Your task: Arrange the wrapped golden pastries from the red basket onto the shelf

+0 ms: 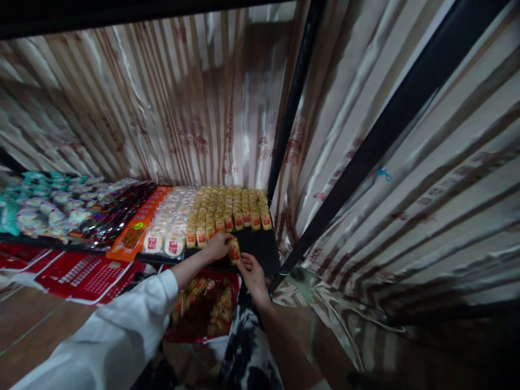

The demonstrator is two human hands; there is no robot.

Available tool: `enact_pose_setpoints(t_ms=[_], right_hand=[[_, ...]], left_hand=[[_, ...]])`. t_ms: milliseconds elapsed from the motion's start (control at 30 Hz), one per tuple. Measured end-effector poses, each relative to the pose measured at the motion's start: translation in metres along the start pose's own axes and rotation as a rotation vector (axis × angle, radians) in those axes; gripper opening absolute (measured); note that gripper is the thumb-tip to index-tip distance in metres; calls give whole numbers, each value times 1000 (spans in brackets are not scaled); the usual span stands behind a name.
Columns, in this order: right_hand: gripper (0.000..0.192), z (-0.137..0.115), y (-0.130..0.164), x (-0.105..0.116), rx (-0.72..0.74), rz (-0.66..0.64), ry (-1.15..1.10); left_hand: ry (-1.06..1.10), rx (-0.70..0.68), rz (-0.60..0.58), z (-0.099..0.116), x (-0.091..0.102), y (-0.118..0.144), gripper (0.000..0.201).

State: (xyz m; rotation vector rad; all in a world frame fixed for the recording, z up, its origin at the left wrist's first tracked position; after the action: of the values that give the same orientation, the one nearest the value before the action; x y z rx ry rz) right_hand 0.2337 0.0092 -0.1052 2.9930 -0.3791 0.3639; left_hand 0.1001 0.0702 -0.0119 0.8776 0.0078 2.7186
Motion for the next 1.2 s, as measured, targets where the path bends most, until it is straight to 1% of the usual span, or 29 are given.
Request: enact_pose_setpoints(t_ms=[100, 200, 400, 500, 633, 767, 900, 1067, 1133, 1200], right_hand=[[40, -5, -15, 7, 55, 91, 149], [37, -13, -29, 11, 100, 152, 207], [37, -16, -55, 10, 110, 192, 255], [37, -15, -66, 10, 121, 226, 250], [39, -14, -75, 8, 144, 237, 241], [42, -18, -77, 4, 206, 247, 275], [44, -20, -78, 0, 265, 244, 382], [47, -19, -80, -2, 291, 252, 497], [48, -17, -81, -2, 296, 239, 520], [49, -14, -83, -3, 300, 232, 532]], left_hand=[[-137, -46, 10, 19, -4, -18, 33], [-206, -97, 40, 31, -10, -37, 40], [-285, -158, 92, 32, -26, -69, 36], [-315, -157, 99, 31, -31, -79, 36], [-318, -144, 126, 30, -33, -88, 38], [-297, -137, 124, 28, -35, -94, 37], [-284, -159, 140, 27, -37, -94, 36], [-279, -184, 245, 21, -43, -79, 38], [-280, -203, 237, 16, -48, -71, 36], [-260, -225, 198, 10, -54, -63, 36]])
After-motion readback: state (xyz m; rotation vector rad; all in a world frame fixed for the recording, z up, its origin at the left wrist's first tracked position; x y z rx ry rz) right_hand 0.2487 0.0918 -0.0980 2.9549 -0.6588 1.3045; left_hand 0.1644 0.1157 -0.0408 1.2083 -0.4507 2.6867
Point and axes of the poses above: each hand's wrist, its own y-axis away from the middle knuckle, its own x-axis out of the back of the hand, z = x × y, the point moved 4 cm from there along -y, towards the middle knuckle, and after that the axes turned 11 degrees about y, right-handed, at the moved point
